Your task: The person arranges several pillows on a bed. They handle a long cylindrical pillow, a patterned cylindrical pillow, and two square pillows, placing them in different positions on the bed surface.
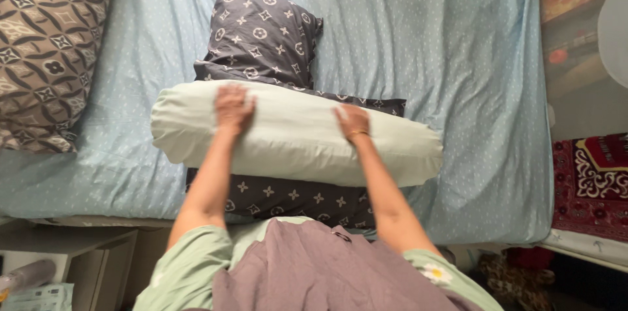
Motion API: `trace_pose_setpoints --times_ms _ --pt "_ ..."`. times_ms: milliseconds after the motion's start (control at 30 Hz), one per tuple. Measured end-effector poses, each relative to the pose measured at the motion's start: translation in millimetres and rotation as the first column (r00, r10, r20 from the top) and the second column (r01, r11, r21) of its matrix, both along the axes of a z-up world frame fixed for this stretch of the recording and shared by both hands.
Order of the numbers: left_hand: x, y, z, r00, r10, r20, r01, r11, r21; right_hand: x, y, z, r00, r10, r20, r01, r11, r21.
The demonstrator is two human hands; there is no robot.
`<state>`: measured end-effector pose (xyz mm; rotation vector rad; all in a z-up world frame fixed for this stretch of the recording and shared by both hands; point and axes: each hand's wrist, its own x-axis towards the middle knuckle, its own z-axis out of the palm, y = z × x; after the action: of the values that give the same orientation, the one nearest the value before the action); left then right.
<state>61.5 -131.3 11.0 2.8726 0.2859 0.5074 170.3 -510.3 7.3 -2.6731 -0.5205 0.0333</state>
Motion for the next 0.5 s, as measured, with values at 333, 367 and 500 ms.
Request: trace_pose_setpoints --times_ms 333,367,500 --pt "-124 101 -4 0.832 0.512 -0.213 -0.553 0.797 -0.245 -92 -158 13 0.899 -0.396 0.187 0.423 0.895 -0.142" --pt "-136 101 -6 0.829 0.515 -0.219 -0.558 0.794 -0.243 -101 -158 13 0.892 -0.399 0.211 0.428 0.896 -0.118" --pt "-156 101 -14 0.809 0.531 -0.254 -0.584 0.774 -0.244 -113 -160 17 0.869 -0.443 0.223 0.471 0.878 -0.090"
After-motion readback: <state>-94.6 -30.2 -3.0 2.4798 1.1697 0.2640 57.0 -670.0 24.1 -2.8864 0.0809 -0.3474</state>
